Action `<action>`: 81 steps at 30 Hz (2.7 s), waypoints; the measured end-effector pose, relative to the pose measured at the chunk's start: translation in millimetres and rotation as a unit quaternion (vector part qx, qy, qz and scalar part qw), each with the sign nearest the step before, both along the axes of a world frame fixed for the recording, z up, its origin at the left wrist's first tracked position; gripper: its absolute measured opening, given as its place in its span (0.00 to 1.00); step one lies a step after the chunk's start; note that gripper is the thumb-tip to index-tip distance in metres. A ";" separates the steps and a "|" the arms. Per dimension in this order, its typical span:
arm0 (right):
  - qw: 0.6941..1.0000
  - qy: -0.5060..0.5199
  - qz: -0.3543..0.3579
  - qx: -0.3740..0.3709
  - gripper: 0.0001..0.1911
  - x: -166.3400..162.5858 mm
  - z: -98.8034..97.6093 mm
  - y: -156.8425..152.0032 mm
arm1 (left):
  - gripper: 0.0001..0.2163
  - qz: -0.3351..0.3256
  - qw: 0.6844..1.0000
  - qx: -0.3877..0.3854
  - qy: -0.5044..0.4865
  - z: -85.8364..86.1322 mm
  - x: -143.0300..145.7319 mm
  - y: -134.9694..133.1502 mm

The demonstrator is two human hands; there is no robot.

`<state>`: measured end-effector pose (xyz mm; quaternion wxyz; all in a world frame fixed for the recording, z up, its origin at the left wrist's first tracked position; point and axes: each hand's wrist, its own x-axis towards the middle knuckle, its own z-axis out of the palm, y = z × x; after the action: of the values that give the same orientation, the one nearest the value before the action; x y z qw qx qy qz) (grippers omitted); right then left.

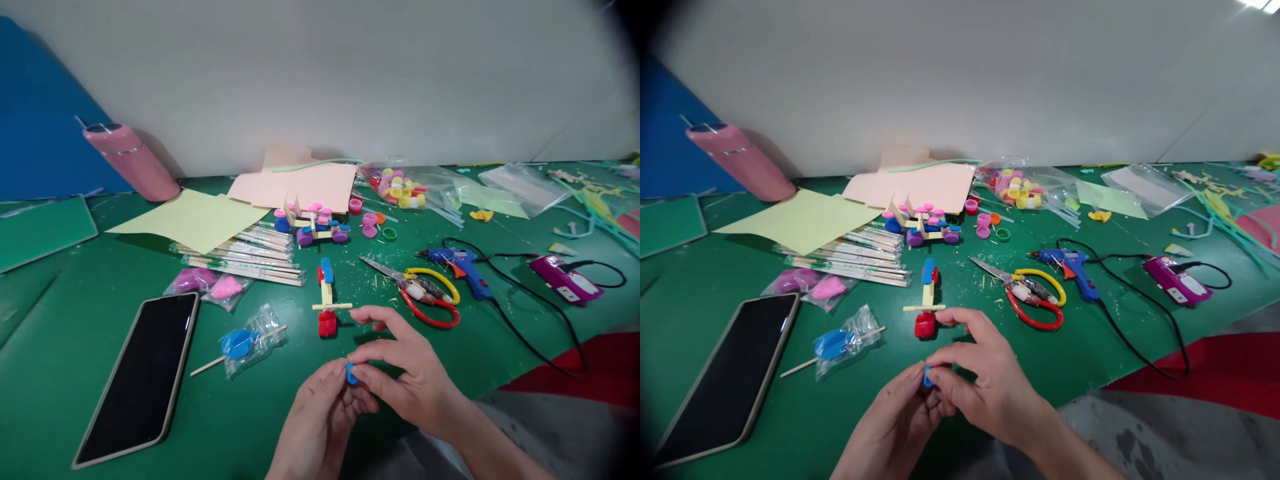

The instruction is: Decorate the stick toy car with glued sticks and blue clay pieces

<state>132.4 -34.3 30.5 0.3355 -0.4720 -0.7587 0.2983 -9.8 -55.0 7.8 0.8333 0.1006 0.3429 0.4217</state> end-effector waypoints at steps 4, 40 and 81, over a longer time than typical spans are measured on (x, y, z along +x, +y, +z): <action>1.000 0.007 -0.009 -0.003 0.06 -1.4 -0.6 0.3 | 0.09 0.001 1.000 0.005 0.005 3.3 2.0 -0.1; 1.000 0.006 -0.005 -0.022 0.16 -7.5 0.4 -0.3 | 0.08 0.085 0.991 -0.075 -0.066 7.6 0.0 4.7; 0.999 -0.015 -0.016 0.048 0.08 2.8 -12.3 4.4 | 0.06 0.023 0.994 0.006 0.102 18.6 -2.5 8.8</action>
<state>135.2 -29.9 18.3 0.3509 -0.4717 -0.7696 0.2493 -12.2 -46.2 26.4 0.7831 0.1407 0.4259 0.4307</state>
